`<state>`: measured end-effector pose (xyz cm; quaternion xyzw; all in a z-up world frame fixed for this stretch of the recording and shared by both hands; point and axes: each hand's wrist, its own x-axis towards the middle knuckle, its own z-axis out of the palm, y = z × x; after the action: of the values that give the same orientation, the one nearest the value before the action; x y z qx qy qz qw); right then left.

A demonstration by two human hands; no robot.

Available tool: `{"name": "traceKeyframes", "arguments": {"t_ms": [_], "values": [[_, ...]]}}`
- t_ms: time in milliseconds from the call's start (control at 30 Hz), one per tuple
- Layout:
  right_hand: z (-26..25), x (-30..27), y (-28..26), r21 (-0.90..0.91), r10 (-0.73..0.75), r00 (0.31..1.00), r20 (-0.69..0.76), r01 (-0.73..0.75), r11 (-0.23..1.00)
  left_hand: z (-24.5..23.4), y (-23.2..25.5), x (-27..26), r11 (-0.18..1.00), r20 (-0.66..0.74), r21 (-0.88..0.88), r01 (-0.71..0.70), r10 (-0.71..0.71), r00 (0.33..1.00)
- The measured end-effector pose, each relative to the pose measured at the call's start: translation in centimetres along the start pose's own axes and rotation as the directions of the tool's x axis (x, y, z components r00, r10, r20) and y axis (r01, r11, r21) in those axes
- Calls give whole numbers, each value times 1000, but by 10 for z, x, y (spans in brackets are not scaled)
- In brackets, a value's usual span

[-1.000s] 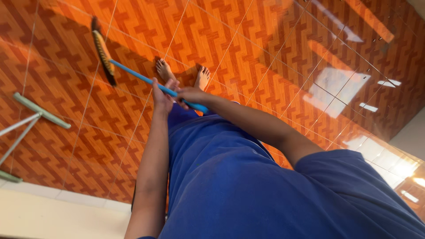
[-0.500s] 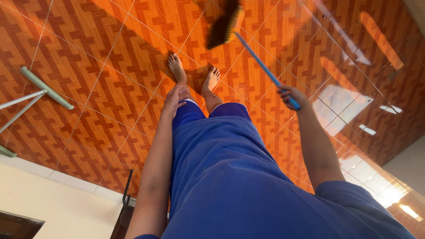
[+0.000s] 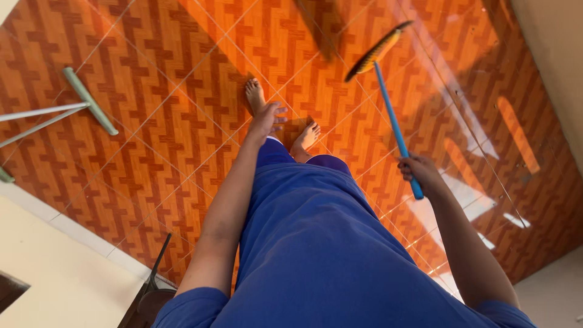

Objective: The person sweeps a tiled floor with a broom, moving debris toward a dustpan. They lift a black mat to sweep underneath it and then sweep the collected debris into the dustpan.

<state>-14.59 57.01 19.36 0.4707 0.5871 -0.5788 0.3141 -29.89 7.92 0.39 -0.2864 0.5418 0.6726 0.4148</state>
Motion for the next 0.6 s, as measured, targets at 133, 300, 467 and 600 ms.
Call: {"name": "traceKeyframes", "arguments": {"t_ms": [133,300,467,600], "values": [[105,-19,-48,-252,121,955,273,-50,967,-19,25,16,967,-92,49,252,-246,965],[327,85,-82,-512,165,764,624,241,824,-75,52,21,926,-238,-346,150,-241,941],[580,166,-150,-357,362,493,791,-109,928,-196,92,8,815,-531,-517,-263,-65,845],[651,197,-185,-350,414,533,738,-223,910,-236,119,20,873,-446,-378,-308,120,887]]}}
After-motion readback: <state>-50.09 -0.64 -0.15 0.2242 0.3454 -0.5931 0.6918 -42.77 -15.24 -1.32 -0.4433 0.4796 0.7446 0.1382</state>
